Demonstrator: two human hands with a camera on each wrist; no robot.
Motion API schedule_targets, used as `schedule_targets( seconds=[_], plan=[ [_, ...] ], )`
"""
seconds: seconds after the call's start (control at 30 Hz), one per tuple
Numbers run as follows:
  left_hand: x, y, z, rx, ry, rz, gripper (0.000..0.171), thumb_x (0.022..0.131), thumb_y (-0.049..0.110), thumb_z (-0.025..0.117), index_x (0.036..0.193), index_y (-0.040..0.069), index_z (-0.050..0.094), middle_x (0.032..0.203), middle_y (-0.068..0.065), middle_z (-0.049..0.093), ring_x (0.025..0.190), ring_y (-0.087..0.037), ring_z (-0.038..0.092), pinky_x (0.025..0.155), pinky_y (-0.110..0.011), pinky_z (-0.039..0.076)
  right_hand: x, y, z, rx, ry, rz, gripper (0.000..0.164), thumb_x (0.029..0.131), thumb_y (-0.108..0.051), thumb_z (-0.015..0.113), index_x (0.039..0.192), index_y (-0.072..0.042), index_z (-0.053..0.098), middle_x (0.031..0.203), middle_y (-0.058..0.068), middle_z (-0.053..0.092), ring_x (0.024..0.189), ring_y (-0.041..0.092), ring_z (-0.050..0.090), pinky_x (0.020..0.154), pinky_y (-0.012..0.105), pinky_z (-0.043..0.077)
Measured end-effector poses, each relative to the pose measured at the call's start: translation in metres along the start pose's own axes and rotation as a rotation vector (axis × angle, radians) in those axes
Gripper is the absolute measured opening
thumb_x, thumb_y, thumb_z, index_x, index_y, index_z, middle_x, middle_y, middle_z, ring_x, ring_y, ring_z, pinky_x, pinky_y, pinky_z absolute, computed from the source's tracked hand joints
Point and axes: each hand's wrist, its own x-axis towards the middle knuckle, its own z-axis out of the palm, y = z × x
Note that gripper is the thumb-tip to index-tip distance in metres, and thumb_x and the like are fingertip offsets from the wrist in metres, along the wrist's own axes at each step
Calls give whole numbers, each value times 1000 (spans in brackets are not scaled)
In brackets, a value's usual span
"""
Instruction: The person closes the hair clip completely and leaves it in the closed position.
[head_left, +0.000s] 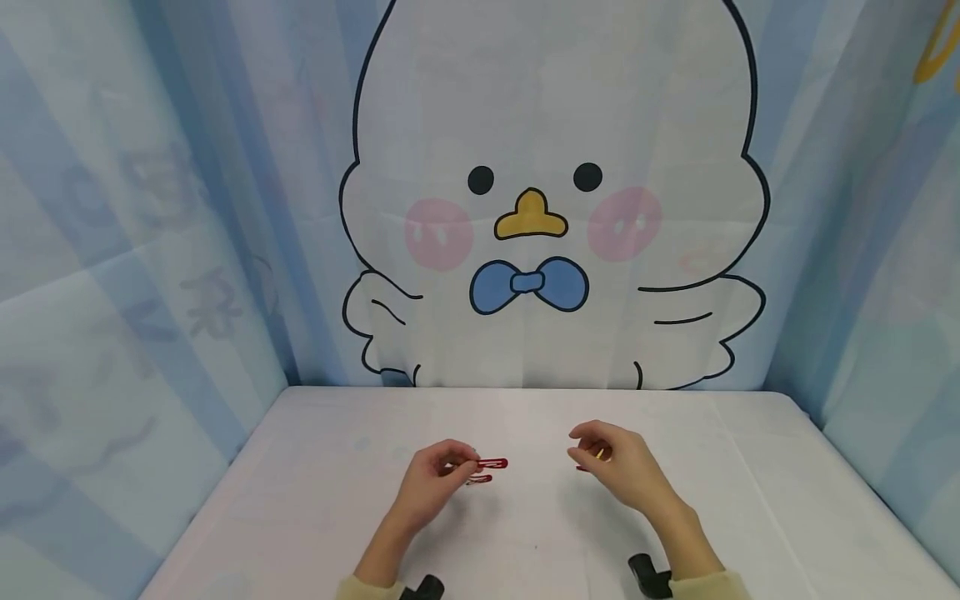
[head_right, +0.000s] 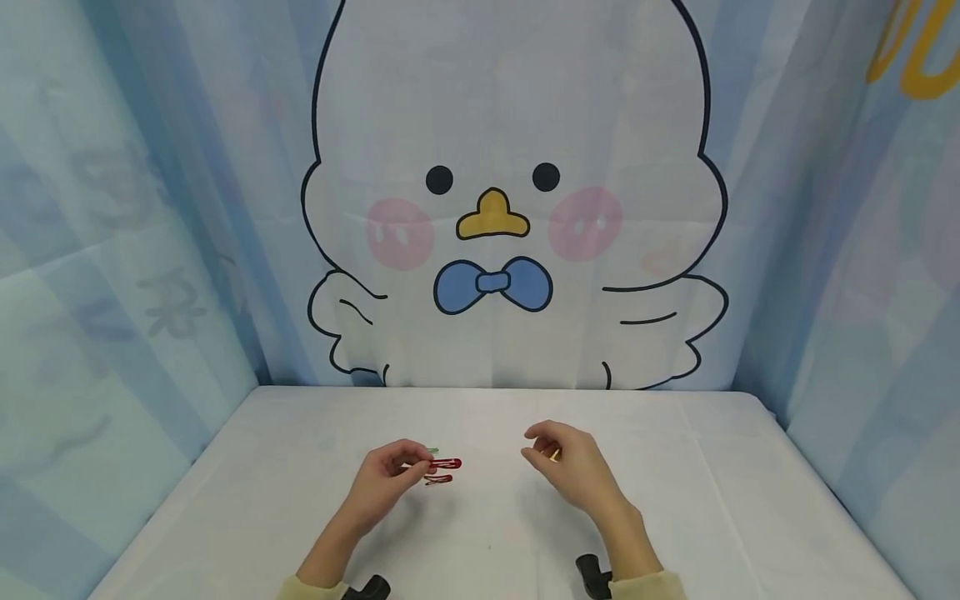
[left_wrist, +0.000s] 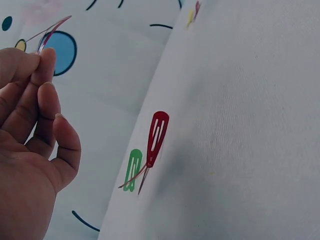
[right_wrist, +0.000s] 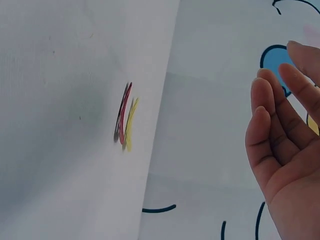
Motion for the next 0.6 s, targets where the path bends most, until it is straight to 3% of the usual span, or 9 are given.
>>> schedule_targets(
  seconds=[0.23, 0.4, 0.6],
  plan=[
    [1, 6, 7, -35, 4, -4, 12, 96, 10, 68, 104, 1, 70, 97, -5, 71, 91, -25, 66, 77, -26, 53, -4, -9, 10, 22, 40, -76, 18, 85, -5, 80, 100, -13, 72, 83, -12, 63, 76, 6, 59, 70, 27, 51],
    [0, 10, 12, -125, -5, -1, 11, 96, 5, 67, 105, -2, 69, 96, -9, 70, 93, -36, 67, 78, -28, 55, -7, -17, 17, 62, 36, -94, 18, 87, -6, 79, 102, -13, 72, 84, -13, 63, 77, 7, 58, 68, 27, 50],
    [-2, 13, 18, -173, -7, -12, 13, 97, 4, 66, 107, -5, 67, 96, -9, 71, 92, -36, 67, 79, -28, 55, -9, -24, 25, 98, 21, -98, 19, 87, -7, 79, 104, -14, 72, 85, -12, 63, 78, 7, 59, 70, 27, 52]
  ],
)
